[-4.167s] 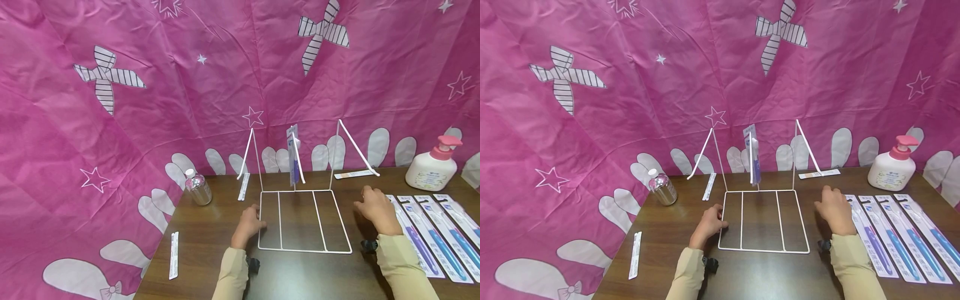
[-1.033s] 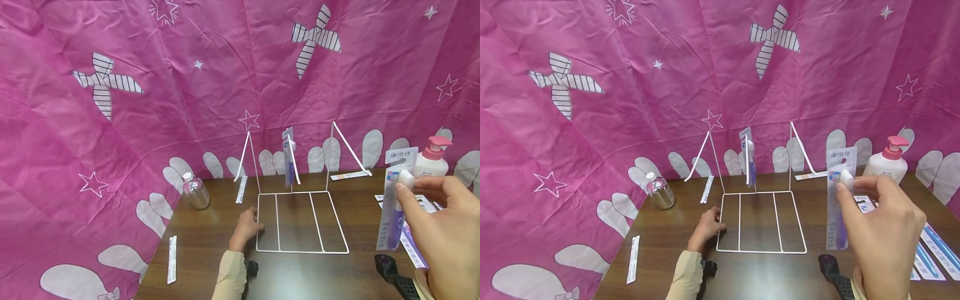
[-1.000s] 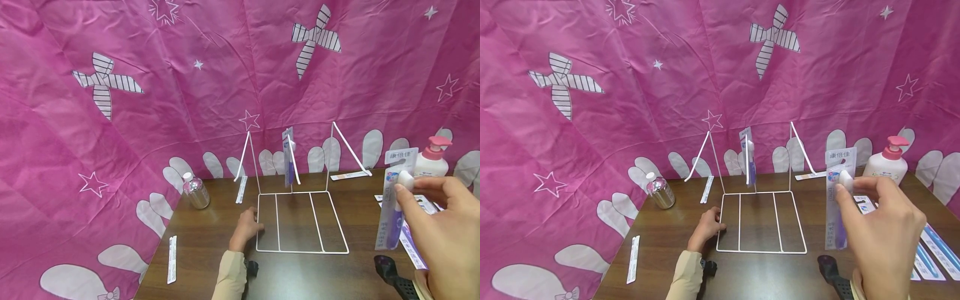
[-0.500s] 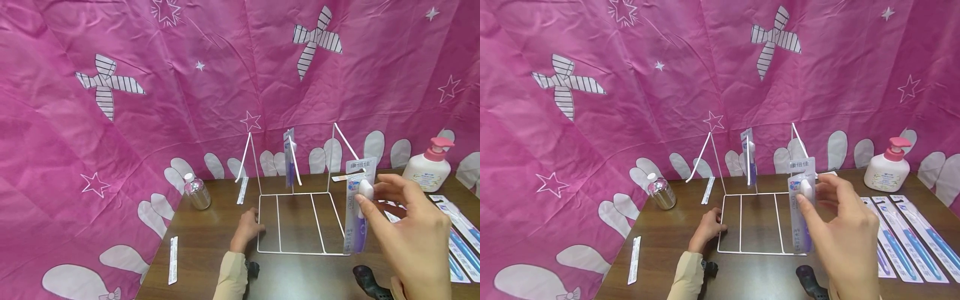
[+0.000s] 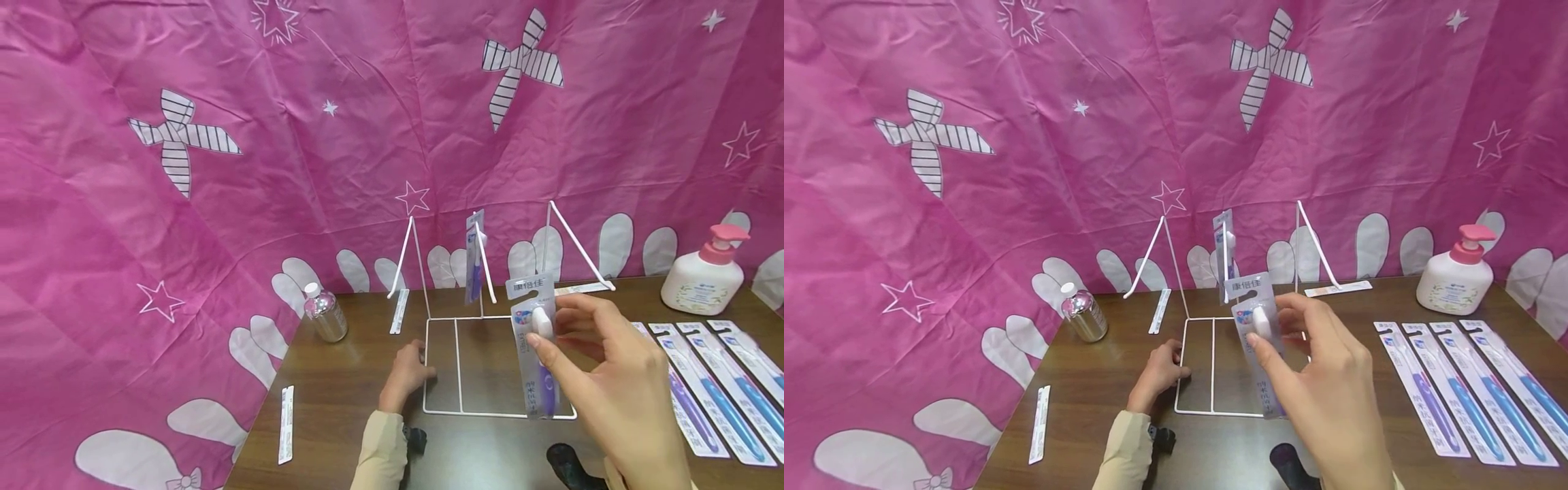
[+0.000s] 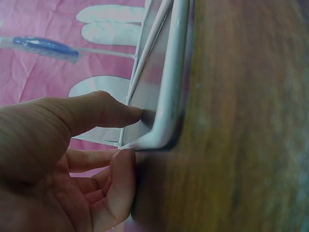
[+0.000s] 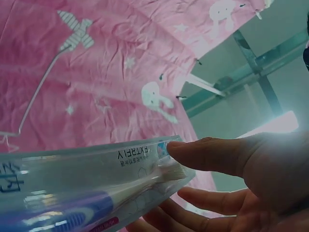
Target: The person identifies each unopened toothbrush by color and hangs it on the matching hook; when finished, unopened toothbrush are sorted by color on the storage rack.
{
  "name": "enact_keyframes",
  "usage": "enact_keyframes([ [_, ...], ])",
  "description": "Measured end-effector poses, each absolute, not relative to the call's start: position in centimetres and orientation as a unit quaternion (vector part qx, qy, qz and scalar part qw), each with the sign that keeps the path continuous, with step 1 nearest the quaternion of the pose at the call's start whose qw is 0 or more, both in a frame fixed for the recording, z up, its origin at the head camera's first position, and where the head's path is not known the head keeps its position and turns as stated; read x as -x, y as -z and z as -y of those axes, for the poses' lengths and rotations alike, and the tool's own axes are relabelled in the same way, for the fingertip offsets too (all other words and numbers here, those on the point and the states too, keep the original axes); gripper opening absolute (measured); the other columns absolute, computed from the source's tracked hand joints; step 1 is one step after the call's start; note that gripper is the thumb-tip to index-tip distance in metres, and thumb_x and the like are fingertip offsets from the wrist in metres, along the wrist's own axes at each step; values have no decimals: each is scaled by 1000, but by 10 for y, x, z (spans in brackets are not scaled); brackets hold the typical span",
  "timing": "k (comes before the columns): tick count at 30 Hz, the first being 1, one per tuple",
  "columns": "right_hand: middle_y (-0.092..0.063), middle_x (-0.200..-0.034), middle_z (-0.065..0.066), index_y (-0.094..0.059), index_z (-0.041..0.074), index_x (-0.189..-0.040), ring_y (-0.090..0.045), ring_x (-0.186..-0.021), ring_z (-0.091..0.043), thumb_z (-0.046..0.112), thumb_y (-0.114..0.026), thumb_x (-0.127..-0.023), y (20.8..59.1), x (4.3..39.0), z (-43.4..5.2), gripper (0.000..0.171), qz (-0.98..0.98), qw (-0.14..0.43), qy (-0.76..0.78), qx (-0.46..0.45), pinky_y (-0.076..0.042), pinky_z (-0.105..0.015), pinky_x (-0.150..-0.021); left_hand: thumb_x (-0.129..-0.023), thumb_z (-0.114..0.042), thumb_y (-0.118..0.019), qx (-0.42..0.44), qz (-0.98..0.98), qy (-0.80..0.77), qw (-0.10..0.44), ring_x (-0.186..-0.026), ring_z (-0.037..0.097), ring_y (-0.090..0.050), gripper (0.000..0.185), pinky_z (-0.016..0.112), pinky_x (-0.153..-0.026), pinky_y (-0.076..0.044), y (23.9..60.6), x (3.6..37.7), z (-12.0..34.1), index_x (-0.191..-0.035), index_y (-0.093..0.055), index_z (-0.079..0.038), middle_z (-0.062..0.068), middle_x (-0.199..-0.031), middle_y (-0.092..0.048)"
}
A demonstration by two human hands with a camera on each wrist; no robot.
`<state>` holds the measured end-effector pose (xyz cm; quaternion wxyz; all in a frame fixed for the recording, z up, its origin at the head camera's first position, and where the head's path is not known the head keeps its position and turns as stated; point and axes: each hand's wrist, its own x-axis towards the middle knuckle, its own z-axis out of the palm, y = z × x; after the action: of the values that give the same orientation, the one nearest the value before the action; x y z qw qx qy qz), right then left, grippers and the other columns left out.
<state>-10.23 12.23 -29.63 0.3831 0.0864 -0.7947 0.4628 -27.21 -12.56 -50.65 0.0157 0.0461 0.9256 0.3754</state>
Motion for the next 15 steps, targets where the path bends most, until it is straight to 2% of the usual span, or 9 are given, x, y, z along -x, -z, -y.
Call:
enact_keyframes([
  [3, -71, -90, -7, -67, 1, -117, -60, -83, 12, -4, -89, -68, 298, 105, -118, 54, 801, 374, -456, -97, -47, -4, -77, -72, -1, -80, -48, -925, -376, 17, -65, 19, -54, 54, 32, -57, -50, 507, 272, 126, -121, -59, 9, 4, -76, -57],
  [9, -69, -86, 0, -67, 5, -111, -63, -77, -1, 2, -90, -69, 305, 113, -112, 48, 819, 366, -427, -114, -47, -6, -70, -72, 1, -80, -49, -923, -382, 20, -65, 19, -55, 52, 32, -57, -50, 509, 273, 127, -119, -59, 9, 5, -76, -57],
  [15, -67, -88, 1, -67, 6, -109, -62, -80, -9, 0, -90, -70, 310, 121, -109, 46, 829, 337, -431, -111, -47, -6, -71, -72, 0, -81, -46, -922, -384, 22, -65, 19, -56, 53, 33, -58, -51, 511, 274, 127, -119, -60, 8, 5, -77, -58],
])
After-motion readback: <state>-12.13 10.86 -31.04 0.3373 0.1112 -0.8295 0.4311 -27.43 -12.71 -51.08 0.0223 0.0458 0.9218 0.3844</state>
